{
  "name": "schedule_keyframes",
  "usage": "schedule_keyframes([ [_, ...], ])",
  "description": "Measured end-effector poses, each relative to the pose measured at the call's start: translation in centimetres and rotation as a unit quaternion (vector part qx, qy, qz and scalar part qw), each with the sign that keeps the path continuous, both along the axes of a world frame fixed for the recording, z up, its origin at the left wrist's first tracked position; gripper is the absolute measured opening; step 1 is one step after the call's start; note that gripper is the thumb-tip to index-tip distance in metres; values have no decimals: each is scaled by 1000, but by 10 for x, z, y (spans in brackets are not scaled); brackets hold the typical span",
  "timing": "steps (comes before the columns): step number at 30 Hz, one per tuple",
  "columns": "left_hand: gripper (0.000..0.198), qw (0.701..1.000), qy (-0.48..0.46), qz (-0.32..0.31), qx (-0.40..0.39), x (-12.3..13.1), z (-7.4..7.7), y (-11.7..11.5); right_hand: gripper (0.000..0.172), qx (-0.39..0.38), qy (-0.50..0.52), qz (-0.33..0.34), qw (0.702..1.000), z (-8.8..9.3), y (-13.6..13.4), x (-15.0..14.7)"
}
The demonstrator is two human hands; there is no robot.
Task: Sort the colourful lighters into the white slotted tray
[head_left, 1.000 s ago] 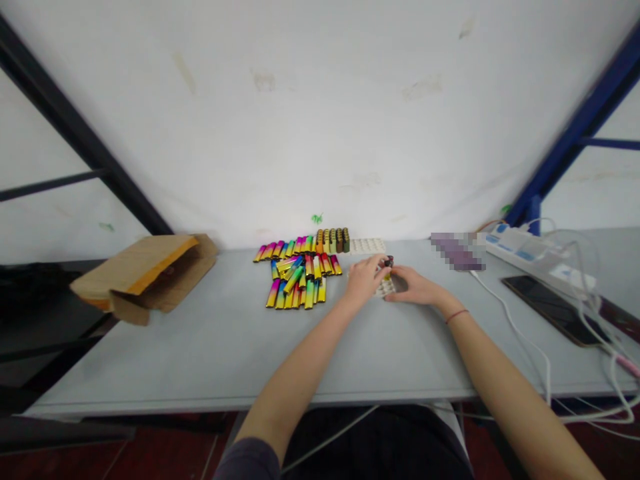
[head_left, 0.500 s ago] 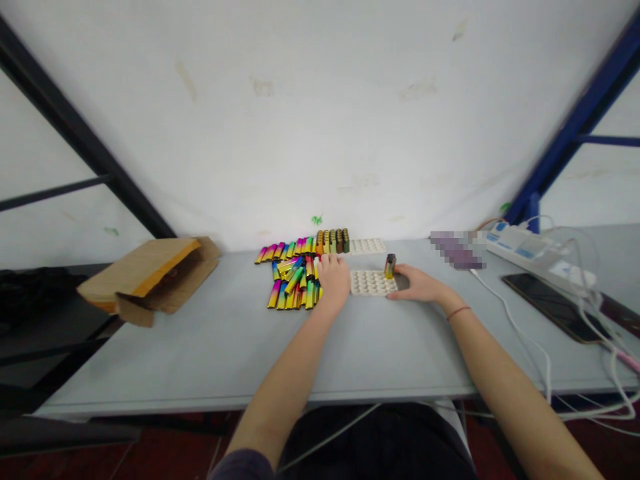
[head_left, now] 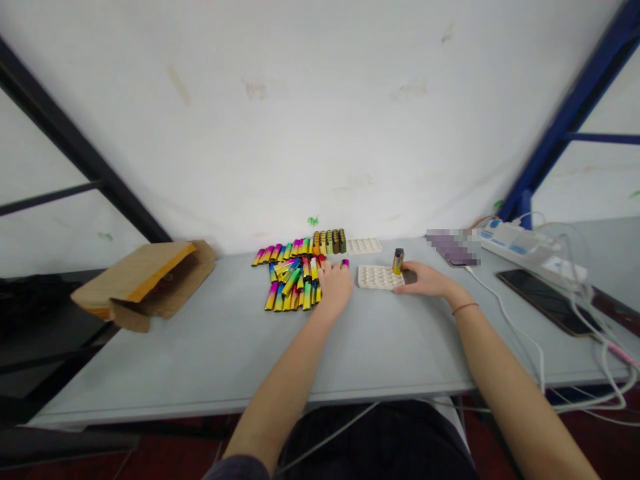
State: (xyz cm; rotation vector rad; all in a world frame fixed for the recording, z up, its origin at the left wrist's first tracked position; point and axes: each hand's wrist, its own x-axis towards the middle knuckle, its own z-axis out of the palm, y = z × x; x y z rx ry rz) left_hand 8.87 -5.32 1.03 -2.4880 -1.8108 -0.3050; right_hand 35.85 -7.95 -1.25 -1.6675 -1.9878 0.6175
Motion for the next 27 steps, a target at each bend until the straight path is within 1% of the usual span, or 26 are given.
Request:
schedule_keyframes([
  [7,39,999,-16,32,34,8,-4,10,76,-16,-2,0,1000,4,-4,7],
  [14,37,999,-30,29,19,13,-4,14,71,3,-6,-1,1000,-1,-1,11],
  [23,36,999,-24,10,-26,13,-1,12,72,-5,-14,-2,1000,1,-2,9],
  [27,36,999,-27,8,-34,13,-3,12,74,-6,-15,0,1000,1,-2,9],
])
